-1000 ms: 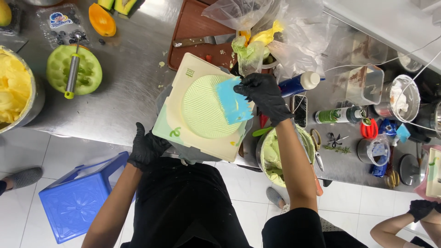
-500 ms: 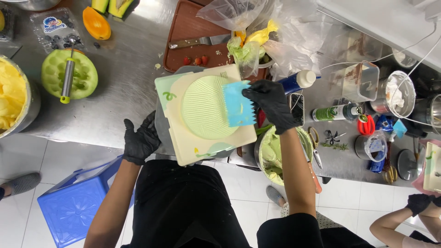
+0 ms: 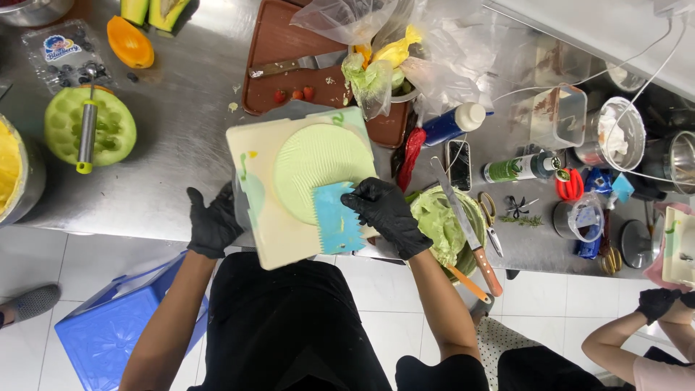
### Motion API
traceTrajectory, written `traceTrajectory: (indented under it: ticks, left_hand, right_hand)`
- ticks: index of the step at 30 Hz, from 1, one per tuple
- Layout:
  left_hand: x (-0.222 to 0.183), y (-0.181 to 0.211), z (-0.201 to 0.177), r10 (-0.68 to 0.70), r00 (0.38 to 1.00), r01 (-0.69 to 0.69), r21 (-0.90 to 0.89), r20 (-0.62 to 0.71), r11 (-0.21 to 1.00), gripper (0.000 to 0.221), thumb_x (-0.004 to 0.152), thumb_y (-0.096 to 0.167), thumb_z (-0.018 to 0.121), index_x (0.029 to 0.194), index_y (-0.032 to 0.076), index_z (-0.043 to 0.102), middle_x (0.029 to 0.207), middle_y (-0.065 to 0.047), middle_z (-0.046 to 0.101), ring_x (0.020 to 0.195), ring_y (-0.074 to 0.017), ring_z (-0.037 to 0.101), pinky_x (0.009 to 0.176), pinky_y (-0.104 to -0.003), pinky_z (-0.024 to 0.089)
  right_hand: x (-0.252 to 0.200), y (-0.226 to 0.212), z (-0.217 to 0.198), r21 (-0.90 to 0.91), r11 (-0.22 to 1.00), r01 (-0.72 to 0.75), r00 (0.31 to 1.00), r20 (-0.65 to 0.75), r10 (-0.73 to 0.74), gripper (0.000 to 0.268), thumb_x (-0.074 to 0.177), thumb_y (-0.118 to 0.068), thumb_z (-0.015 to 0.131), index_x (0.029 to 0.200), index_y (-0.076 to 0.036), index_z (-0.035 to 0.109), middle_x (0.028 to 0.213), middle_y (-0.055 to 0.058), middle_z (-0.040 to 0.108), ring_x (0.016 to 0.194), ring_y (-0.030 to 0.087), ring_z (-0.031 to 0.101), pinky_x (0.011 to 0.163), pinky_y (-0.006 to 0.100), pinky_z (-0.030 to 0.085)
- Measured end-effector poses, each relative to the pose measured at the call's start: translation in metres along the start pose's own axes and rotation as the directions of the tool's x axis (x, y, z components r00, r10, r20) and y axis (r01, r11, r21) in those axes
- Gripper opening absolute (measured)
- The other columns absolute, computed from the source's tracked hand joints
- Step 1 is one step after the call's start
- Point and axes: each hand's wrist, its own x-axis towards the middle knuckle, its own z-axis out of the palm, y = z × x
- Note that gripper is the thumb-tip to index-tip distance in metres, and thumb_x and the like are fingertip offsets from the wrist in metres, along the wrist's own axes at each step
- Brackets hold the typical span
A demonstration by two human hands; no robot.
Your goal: Applying and smoothing green icing onto a cake using a piping bag and offset spatula.
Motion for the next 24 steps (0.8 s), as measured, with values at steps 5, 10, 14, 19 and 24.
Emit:
traceTrajectory:
  ticks: [5, 10, 14, 19, 24]
  left_hand:
    - [0.007, -0.007, -0.021, 0.02, 0.998, -0.034, 0.225, 0.066, 0.974, 0.096, 0.092, 0.08, 0.042, 0.159, 0.011, 0.034, 0.156, -0.018, 0.048, 0.14, -0.0354, 0.05, 0.113, -0.055, 0.042]
    - [0.006, -0.041, -0.051, -0.111, 0.993, 0.104, 0.128, 0.05, 0.986, 0.084, 0.104, 0.073, 0.04, 0.165, 0.017, 0.029, 0.164, -0.01, 0.042, 0.148, -0.0305, 0.042, 0.121, -0.051, 0.04]
    - [-0.005, -0.003, 0.018, 0.066, 0.998, -0.065, 0.173, 0.002, 0.983, 0.101, 0.086, 0.081, 0.034, 0.152, 0.005, 0.028, 0.153, -0.019, 0.045, 0.138, -0.0365, 0.048, 0.105, -0.058, 0.046]
    - [0.0, -0.025, -0.005, 0.066, 0.997, -0.072, 0.189, 0.039, 0.979, 0.1, 0.091, 0.076, 0.043, 0.163, 0.011, 0.02, 0.163, -0.015, 0.034, 0.146, -0.0314, 0.041, 0.118, -0.054, 0.038]
    - [0.008, -0.023, -0.023, 0.165, 0.985, -0.091, 0.664, -0.05, 0.742, 0.096, 0.091, 0.068, 0.054, 0.159, 0.007, 0.026, 0.161, -0.021, 0.036, 0.145, -0.0323, 0.036, 0.117, -0.058, 0.03]
  right_hand:
    - [0.004, 0.013, -0.004, -0.037, 0.999, 0.039, 0.996, -0.081, -0.042, 0.029, 0.082, -0.025, 0.086, 0.083, -0.002, 0.069, 0.069, 0.001, 0.064, 0.06, 0.008, 0.059, 0.056, 0.027, 0.056]
    - [0.0, 0.003, -0.006, -0.067, 0.997, 0.043, 0.994, -0.095, -0.049, 0.029, 0.082, -0.025, 0.086, 0.081, -0.002, 0.069, 0.068, 0.001, 0.064, 0.059, 0.009, 0.059, 0.055, 0.027, 0.054]
    - [0.003, 0.005, -0.007, -0.051, 0.998, 0.034, 0.995, -0.087, -0.038, 0.029, 0.083, -0.026, 0.085, 0.081, -0.003, 0.069, 0.067, 0.001, 0.063, 0.059, 0.008, 0.058, 0.056, 0.028, 0.053]
    - [0.006, 0.004, -0.007, -0.086, 0.995, 0.05, 0.993, -0.1, -0.059, 0.03, 0.083, -0.027, 0.085, 0.08, -0.003, 0.069, 0.066, 0.001, 0.064, 0.058, 0.008, 0.059, 0.056, 0.028, 0.053]
    - [0.006, -0.002, -0.009, -0.111, 0.993, 0.035, 0.993, -0.105, -0.047, 0.03, 0.084, -0.028, 0.085, 0.082, -0.002, 0.069, 0.067, 0.003, 0.064, 0.058, 0.009, 0.058, 0.056, 0.028, 0.05]
